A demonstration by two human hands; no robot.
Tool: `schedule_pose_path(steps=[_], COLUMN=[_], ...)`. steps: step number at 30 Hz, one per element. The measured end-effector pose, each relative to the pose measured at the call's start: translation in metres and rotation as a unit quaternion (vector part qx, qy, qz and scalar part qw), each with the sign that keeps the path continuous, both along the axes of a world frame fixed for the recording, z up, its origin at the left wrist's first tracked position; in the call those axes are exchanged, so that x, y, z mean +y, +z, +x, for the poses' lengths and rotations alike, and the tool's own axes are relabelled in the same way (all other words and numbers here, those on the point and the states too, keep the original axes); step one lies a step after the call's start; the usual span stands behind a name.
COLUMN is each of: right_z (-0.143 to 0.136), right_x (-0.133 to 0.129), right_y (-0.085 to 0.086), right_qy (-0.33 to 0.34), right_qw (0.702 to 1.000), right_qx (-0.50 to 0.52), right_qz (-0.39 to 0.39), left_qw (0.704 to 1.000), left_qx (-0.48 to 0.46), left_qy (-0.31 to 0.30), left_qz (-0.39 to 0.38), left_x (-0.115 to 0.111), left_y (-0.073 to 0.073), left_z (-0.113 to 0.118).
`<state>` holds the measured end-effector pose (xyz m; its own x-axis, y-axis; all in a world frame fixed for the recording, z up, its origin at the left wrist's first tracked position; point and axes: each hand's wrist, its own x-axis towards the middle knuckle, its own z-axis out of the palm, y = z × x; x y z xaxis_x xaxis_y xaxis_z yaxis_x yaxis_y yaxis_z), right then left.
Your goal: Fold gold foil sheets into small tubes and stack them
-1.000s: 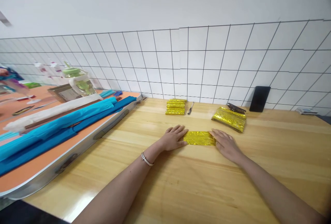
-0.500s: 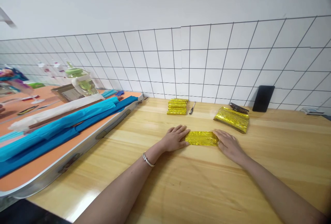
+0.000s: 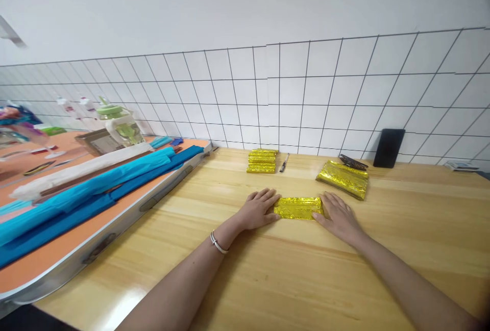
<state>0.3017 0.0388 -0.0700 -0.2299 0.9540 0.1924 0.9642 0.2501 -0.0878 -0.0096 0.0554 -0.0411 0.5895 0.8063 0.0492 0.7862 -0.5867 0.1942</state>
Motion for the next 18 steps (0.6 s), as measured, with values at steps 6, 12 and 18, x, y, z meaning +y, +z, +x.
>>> schedule_pose_path(steps=[6,12,18], right_z=[0.005,0.008,0.002], right_x=[0.006,0.009,-0.001], right_y=[-0.002,-0.002,0.014], right_qy=[0.024,0.055,0.056], right_qw=[0.997,0.976,0.966], right_qx=[0.064,0.201,0.246], right_qz=[0.027,0.063,0.064], left_qw=[0.998,0.99,0.973], left_qx=[-0.065,-0.14,-0.231], left_qy=[0.017,0.03,0.016], left_qz=[-0.006,-0.016,-0.017], left_x=[0.003,0.007,0.001], left_y=[-0.003,-0.006,-0.003], left_z=[0.0,0.002,0.008])
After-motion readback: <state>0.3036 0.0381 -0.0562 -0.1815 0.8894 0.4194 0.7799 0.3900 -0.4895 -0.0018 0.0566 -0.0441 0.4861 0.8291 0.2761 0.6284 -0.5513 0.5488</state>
